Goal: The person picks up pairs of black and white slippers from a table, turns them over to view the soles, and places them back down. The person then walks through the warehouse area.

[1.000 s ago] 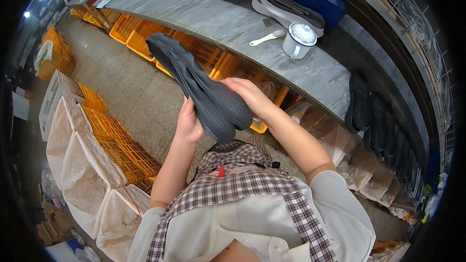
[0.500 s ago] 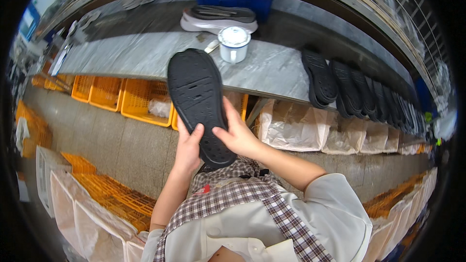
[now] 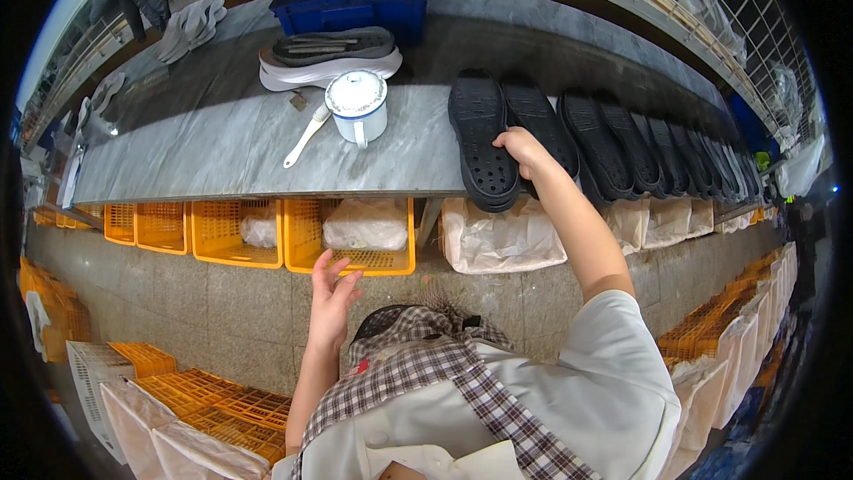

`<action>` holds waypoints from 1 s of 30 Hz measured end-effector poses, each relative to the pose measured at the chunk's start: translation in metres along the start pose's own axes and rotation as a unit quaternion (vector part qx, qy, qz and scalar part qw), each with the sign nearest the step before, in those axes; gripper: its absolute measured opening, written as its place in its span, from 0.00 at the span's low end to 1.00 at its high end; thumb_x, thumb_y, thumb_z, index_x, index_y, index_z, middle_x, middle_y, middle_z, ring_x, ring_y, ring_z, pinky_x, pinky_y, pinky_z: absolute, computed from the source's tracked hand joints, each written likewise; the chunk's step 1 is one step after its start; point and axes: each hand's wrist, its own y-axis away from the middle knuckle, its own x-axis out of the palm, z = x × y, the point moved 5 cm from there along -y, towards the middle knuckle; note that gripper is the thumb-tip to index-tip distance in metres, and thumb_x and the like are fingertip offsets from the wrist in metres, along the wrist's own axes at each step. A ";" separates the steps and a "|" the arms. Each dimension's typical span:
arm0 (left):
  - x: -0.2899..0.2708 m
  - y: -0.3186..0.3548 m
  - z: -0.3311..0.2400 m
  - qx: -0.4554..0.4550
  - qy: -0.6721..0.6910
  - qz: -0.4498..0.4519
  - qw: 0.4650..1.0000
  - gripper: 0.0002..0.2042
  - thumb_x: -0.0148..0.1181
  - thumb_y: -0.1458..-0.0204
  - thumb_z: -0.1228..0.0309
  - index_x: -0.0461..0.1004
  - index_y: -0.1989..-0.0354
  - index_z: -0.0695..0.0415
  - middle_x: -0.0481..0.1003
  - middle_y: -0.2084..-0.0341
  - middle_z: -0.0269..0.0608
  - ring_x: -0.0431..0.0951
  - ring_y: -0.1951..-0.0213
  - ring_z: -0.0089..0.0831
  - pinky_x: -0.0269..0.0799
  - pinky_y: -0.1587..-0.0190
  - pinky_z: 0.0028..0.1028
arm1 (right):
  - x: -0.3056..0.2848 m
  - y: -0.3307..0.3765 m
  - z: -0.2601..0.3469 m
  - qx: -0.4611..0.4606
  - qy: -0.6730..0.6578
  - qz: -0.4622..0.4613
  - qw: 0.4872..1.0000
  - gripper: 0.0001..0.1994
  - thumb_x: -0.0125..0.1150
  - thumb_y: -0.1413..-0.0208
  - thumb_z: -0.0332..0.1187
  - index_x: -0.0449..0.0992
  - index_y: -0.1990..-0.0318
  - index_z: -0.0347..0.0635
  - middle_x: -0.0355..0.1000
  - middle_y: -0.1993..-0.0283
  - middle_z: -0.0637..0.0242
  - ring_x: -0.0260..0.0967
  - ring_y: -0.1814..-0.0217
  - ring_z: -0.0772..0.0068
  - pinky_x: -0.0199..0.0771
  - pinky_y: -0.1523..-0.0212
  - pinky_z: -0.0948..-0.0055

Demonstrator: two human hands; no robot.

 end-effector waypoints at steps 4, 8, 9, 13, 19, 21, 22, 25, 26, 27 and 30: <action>-0.010 -0.008 0.009 0.007 0.064 -0.043 0.997 0.29 0.55 0.47 0.74 0.48 0.38 0.54 0.59 0.48 0.44 0.68 0.56 0.26 0.66 0.57 0.27 | -0.011 -0.010 0.013 -0.156 0.316 -0.112 0.929 0.20 0.53 0.53 0.28 0.67 0.50 0.31 0.70 0.56 0.47 0.69 0.53 0.53 0.67 0.49 0.60; -0.017 -0.016 0.022 -0.013 0.068 -0.070 0.995 0.29 0.55 0.47 0.74 0.48 0.39 0.53 0.59 0.49 0.42 0.68 0.56 0.26 0.66 0.57 0.26 | 0.018 0.000 0.060 -0.399 0.397 -0.099 0.821 0.23 0.58 0.51 0.33 0.67 0.48 0.32 0.69 0.54 0.48 0.67 0.49 0.58 0.65 0.48 0.68; -0.018 -0.017 0.025 -0.021 0.074 -0.073 0.994 0.29 0.55 0.47 0.74 0.48 0.39 0.53 0.60 0.49 0.42 0.67 0.56 0.25 0.65 0.58 0.26 | 0.031 -0.009 0.074 -0.398 0.338 -0.053 0.851 0.23 0.58 0.51 0.34 0.67 0.48 0.32 0.69 0.53 0.49 0.67 0.49 0.59 0.65 0.48 0.69; -0.021 -0.023 0.031 -0.035 0.070 -0.104 0.991 0.27 0.54 0.46 0.73 0.50 0.38 0.49 0.61 0.49 0.38 0.70 0.54 0.28 0.68 0.58 0.26 | 0.106 -0.067 0.124 -0.323 0.157 0.058 0.931 0.28 0.59 0.48 0.41 0.63 0.43 0.35 0.68 0.50 0.53 0.65 0.48 0.63 0.62 0.46 0.72; -0.037 -0.011 0.050 -0.050 0.149 -0.204 0.966 0.27 0.54 0.46 0.73 0.51 0.39 0.52 0.62 0.50 0.40 0.70 0.56 0.27 0.65 0.59 0.25 | 0.186 -0.157 0.134 0.019 -0.006 0.181 0.983 0.37 0.59 0.54 0.59 0.59 0.40 0.50 0.57 0.38 0.59 0.56 0.38 0.56 0.56 0.40 0.53; -0.042 -0.003 0.064 -0.072 0.169 -0.232 0.955 0.26 0.53 0.46 0.73 0.51 0.40 0.52 0.63 0.51 0.39 0.71 0.55 0.28 0.66 0.59 0.25 | 0.197 -0.172 0.134 0.052 -0.029 0.207 0.977 0.29 0.59 0.52 0.53 0.65 0.45 0.49 0.63 0.43 0.61 0.62 0.42 0.60 0.62 0.44 0.54; -0.045 0.001 0.073 -0.091 0.178 -0.249 0.948 0.26 0.53 0.46 0.73 0.51 0.40 0.52 0.63 0.51 0.38 0.71 0.55 0.28 0.66 0.59 0.25 | 0.197 -0.177 0.132 0.076 -0.020 0.194 0.978 0.26 0.59 0.51 0.50 0.67 0.47 0.48 0.66 0.45 0.61 0.64 0.45 0.61 0.64 0.45 0.54; -0.047 0.009 0.093 -0.107 0.196 -0.269 0.937 0.24 0.53 0.46 0.72 0.53 0.41 0.51 0.66 0.53 0.37 0.72 0.57 0.27 0.67 0.60 0.25 | 0.193 -0.183 0.137 0.105 -0.007 0.192 0.976 0.21 0.58 0.50 0.46 0.69 0.51 0.45 0.69 0.49 0.61 0.67 0.49 0.62 0.67 0.48 0.56; -0.047 0.011 0.099 -0.121 0.202 -0.277 0.932 0.24 0.53 0.46 0.72 0.54 0.41 0.51 0.66 0.54 0.37 0.72 0.57 0.27 0.67 0.60 0.25 | 0.191 -0.182 0.140 0.106 -0.004 0.195 0.975 0.20 0.57 0.49 0.44 0.70 0.52 0.44 0.70 0.51 0.62 0.68 0.50 0.62 0.68 0.48 0.56; -0.047 0.011 0.103 -0.119 0.203 -0.280 0.931 0.23 0.53 0.46 0.72 0.54 0.42 0.51 0.67 0.56 0.35 0.72 0.58 0.26 0.67 0.61 0.25 | 0.189 -0.181 0.143 0.107 -0.006 0.205 0.973 0.20 0.57 0.49 0.44 0.70 0.51 0.44 0.70 0.50 0.62 0.68 0.49 0.62 0.67 0.48 0.55; -0.046 0.010 0.110 -0.117 0.210 -0.282 0.929 0.23 0.53 0.46 0.72 0.54 0.42 0.51 0.67 0.56 0.35 0.71 0.58 0.25 0.67 0.61 0.25 | 0.179 -0.177 0.152 0.083 0.029 0.191 0.978 0.20 0.57 0.48 0.44 0.70 0.51 0.45 0.70 0.50 0.62 0.67 0.48 0.61 0.66 0.47 0.53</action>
